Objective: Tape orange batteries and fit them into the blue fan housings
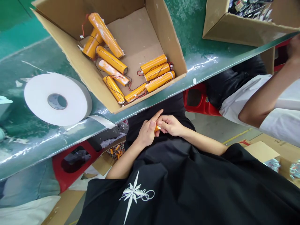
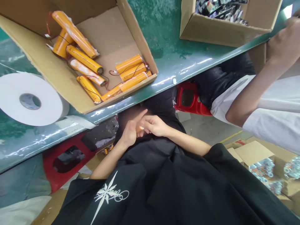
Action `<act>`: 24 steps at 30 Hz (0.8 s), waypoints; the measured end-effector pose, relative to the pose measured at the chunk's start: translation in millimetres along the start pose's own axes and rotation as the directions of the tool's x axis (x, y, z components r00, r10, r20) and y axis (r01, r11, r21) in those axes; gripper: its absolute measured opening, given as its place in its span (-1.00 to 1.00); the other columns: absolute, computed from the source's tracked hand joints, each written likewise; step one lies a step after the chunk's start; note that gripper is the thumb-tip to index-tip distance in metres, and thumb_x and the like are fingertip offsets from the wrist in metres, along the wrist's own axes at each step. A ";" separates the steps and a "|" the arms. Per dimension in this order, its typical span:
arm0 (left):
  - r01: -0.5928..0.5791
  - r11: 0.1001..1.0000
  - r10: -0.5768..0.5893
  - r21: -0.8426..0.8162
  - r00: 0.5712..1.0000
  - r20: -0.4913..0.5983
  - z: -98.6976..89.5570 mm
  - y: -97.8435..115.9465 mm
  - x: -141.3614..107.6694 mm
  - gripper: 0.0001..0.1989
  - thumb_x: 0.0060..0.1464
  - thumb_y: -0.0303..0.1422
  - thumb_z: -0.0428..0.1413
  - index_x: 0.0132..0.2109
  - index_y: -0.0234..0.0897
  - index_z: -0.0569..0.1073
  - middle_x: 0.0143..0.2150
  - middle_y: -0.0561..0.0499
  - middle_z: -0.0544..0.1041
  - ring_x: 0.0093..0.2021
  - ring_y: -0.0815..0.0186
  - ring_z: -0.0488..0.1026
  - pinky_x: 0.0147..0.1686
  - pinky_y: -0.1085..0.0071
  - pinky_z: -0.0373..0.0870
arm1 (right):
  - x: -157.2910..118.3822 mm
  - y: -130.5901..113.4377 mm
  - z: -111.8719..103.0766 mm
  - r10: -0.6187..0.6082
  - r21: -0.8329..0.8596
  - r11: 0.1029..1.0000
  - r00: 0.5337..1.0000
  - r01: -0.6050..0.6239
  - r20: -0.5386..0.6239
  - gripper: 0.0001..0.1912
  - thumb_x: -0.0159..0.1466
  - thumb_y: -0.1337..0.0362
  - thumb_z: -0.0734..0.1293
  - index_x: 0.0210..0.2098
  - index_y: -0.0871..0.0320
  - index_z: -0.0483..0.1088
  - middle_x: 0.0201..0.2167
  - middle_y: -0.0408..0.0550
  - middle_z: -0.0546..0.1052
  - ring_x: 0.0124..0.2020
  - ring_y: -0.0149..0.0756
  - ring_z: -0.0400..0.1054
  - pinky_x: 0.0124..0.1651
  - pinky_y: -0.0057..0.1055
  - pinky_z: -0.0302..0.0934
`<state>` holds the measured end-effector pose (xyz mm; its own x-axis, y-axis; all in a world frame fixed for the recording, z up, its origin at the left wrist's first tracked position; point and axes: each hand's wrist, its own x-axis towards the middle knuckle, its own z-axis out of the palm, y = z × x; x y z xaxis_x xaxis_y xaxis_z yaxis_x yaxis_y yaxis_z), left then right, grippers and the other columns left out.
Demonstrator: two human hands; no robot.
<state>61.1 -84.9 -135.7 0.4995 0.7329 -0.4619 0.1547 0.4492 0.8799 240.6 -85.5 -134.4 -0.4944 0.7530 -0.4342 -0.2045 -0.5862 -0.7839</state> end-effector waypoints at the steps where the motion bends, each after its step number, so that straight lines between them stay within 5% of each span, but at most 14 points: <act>1: -0.014 0.999 0.014 0.034 1.000 -0.017 0.7 1.4 0.9 -0.10 0.37 0.24 -0.36 0.51 -0.30 0.18 -0.45 0.02 0.58 -0.54 0.34 0.42 -0.41 0.39 0.35 | 0.5 2.3 0.8 0.010 0.028 1.000 0.999 -0.009 -0.031 -0.47 0.38 -0.20 0.35 -0.37 0.17 0.39 -0.59 -0.13 0.52 -0.62 -0.45 0.25 -0.53 -0.49 0.11; 6: -0.071 0.977 0.094 0.202 0.990 -0.109 5.0 5.9 2.8 -0.10 0.37 0.24 -0.35 0.50 -0.34 0.21 -0.52 0.08 0.52 -0.50 0.30 0.45 -0.31 0.35 0.38 | 3.6 11.8 5.4 0.054 0.142 0.989 0.987 -0.033 -0.148 -0.49 0.31 -0.20 0.43 -0.32 0.17 0.42 -0.66 -0.24 0.37 -0.62 -0.43 0.24 -0.53 -0.49 0.03; 11: -0.210 0.967 0.230 0.141 0.963 -0.143 9.2 9.2 1.5 -0.10 0.36 0.23 -0.28 0.53 -0.35 0.12 -0.50 0.11 0.50 -0.51 0.33 0.42 -0.37 0.39 0.35 | 5.4 11.7 1.5 0.002 0.208 0.977 0.962 0.057 -0.274 -0.49 0.31 -0.22 0.42 -0.16 0.12 0.39 -0.61 -0.31 0.28 -0.61 -0.46 0.12 -0.53 -0.48 0.02; 15: -0.249 0.954 0.264 0.169 0.962 -0.074 5.0 16.1 -0.7 -0.17 0.39 0.12 -0.23 0.54 -0.38 0.05 -0.34 0.04 0.59 -0.38 0.28 0.49 -0.24 0.35 0.42 | -2.7 -7.3 -11.5 -0.188 -0.148 0.976 0.956 0.157 -0.225 -0.58 0.46 -0.15 0.27 0.01 0.07 0.37 -0.43 -0.22 0.37 -0.46 -0.40 0.24 -0.35 -0.42 0.21; 19: -0.234 0.930 0.249 0.284 0.968 -0.020 -3.0 19.3 -2.5 -0.17 0.38 0.06 -0.20 0.56 -0.39 -0.03 -0.05 -0.14 0.64 -0.07 0.12 0.56 0.05 0.20 0.42 | -10.1 -27.4 -19.0 -0.287 -0.598 0.769 0.958 0.226 -0.007 -0.67 0.53 0.00 0.23 0.00 0.12 0.43 -0.24 -0.06 0.50 -0.28 -0.32 0.36 -0.14 -0.35 0.28; 24: -0.217 0.917 0.213 0.334 0.976 0.049 -7.3 25.1 -3.5 -0.25 0.40 -0.07 -0.15 0.57 -0.36 -0.02 0.36 -0.28 0.42 0.31 -0.02 0.40 0.32 0.10 0.29 | -6.5 -24.8 -16.6 -0.405 -0.726 0.573 0.902 0.379 0.152 -0.78 0.50 0.13 0.29 -0.08 0.14 0.46 -0.29 -0.02 0.51 -0.27 -0.26 0.39 -0.17 -0.34 0.31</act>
<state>57.0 -72.4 -112.8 0.5618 0.7861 -0.2578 0.3179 0.0826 0.9445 262.9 -70.9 -119.5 -0.4912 0.8710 -0.0069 0.3090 0.1668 -0.9363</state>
